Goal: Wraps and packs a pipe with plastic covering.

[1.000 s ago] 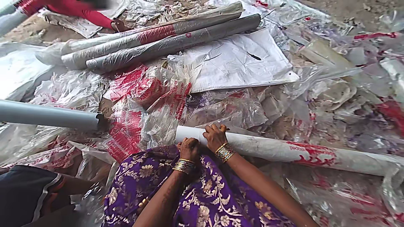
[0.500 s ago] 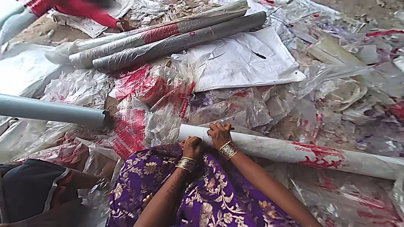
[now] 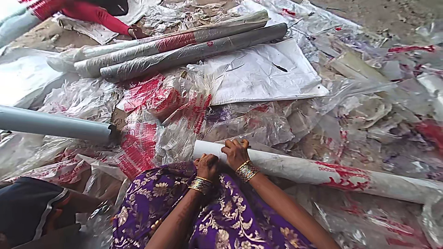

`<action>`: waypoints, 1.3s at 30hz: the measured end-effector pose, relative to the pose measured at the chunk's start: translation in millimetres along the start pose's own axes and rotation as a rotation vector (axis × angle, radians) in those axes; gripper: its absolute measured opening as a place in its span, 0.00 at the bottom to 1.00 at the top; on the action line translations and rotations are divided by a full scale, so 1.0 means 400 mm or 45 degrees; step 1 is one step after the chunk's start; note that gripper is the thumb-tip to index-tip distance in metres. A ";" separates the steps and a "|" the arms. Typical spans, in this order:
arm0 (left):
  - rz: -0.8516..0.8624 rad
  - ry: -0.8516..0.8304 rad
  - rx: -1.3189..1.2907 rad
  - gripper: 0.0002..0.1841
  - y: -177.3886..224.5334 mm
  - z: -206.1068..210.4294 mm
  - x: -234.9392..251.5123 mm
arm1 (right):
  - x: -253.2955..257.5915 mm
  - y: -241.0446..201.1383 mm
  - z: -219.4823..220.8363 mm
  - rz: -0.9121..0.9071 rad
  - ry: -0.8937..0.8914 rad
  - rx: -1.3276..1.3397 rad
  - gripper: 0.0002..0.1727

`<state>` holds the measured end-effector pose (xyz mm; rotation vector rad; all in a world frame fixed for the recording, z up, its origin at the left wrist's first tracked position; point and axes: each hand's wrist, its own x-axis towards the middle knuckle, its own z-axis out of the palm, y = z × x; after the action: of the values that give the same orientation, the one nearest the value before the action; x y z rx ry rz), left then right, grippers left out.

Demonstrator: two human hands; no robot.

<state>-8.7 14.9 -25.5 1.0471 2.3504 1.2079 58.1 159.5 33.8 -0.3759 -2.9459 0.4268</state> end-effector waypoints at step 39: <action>0.285 -0.265 0.006 0.14 -0.044 -0.060 0.196 | -0.223 0.330 -0.092 1.157 -0.039 -0.027 0.18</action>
<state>-84.2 50.8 -20.3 1.3959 2.1229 1.1055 179.9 267.9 20.5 -1.7147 -2.6243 0.4768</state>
